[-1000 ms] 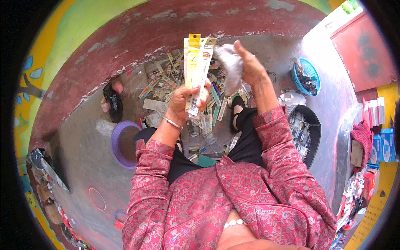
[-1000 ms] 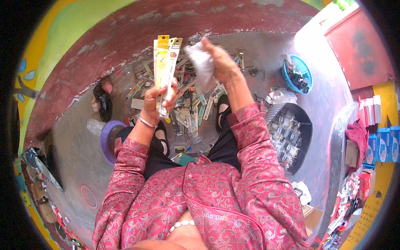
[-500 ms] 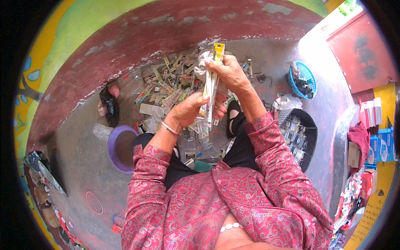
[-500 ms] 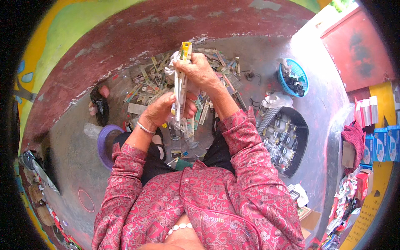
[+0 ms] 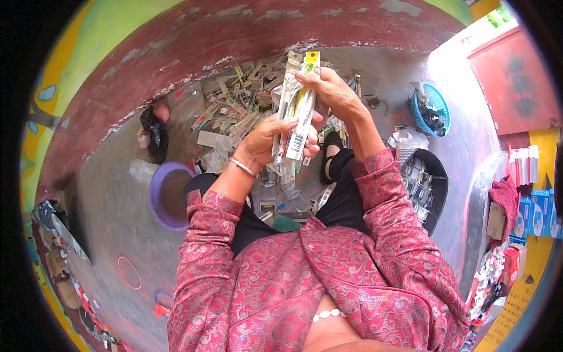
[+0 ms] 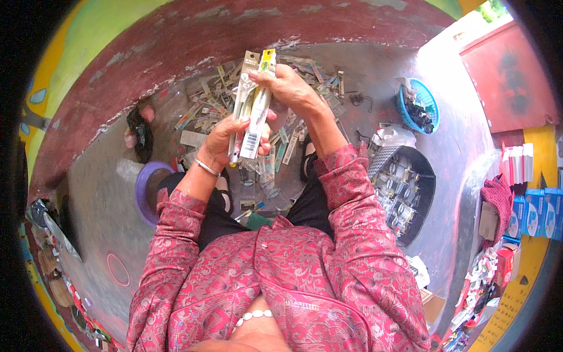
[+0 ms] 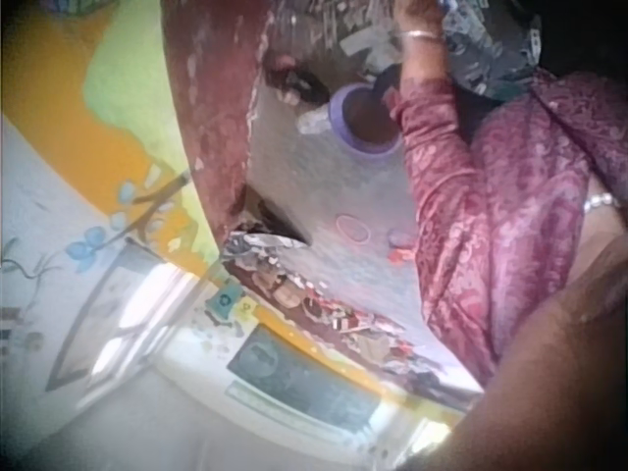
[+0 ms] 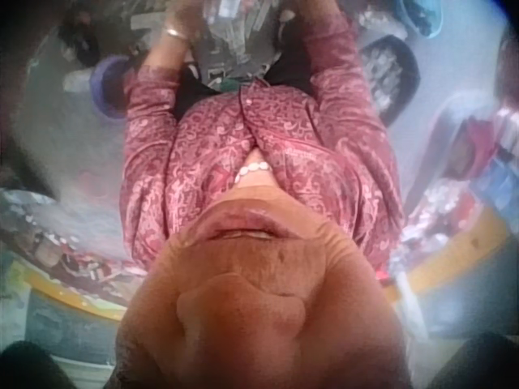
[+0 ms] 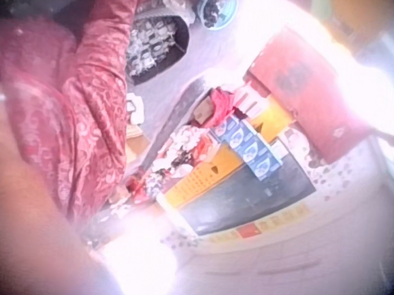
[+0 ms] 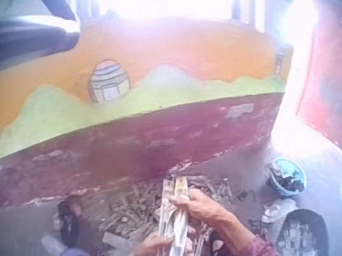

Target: The person sorts through a pile of flat cardboard packaging and labels by hand, selecting specific items and placing them into a plastic bag or a black bin.

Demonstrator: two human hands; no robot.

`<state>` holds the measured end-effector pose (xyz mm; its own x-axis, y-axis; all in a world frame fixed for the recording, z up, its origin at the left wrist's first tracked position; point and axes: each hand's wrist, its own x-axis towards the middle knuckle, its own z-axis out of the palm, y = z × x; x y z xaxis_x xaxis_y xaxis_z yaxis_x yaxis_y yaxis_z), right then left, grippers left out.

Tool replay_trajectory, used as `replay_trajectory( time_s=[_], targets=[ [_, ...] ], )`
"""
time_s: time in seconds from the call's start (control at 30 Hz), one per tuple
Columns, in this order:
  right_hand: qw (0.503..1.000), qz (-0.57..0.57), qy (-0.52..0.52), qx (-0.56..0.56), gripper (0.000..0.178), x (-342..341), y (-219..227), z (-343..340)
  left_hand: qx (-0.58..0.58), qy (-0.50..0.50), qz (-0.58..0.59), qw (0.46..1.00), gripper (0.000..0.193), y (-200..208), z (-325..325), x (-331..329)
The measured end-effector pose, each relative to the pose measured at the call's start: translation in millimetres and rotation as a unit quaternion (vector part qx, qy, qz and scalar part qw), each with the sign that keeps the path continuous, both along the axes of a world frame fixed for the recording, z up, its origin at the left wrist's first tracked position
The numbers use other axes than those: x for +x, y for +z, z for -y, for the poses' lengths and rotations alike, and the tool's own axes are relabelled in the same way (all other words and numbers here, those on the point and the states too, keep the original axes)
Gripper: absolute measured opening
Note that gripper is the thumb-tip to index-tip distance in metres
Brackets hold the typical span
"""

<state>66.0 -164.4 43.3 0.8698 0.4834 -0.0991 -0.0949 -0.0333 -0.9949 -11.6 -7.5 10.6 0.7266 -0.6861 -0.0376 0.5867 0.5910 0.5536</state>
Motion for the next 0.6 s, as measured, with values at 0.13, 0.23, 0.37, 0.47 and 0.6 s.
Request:
replay_trajectory(
  time_s=[0.13,0.23,0.37,0.47,0.6],
  targets=[
    [0.998,0.052,-0.022,-0.041,0.038,7,-7,0,-0.022,0.004,-0.020,1.000,0.045,9,3,-1],
    [0.994,-0.025,-0.110,0.013,0.045,17,-12,2,-0.098,0.001,-0.030,0.995,0.037,-7,-3,8],
    [0.925,-0.053,-0.300,0.229,0.023,23,6,27,-0.116,0.049,-0.074,0.989,0.031,-9,-12,13],
    [0.932,0.148,-0.289,0.164,0.010,-10,25,2,-0.045,0.076,-0.074,0.993,0.025,-6,-8,16],
    [0.791,0.575,-0.078,-0.193,0.017,-17,0,-21,0.206,0.098,0.055,0.972,0.009,-6,-1,12]
  ],
)
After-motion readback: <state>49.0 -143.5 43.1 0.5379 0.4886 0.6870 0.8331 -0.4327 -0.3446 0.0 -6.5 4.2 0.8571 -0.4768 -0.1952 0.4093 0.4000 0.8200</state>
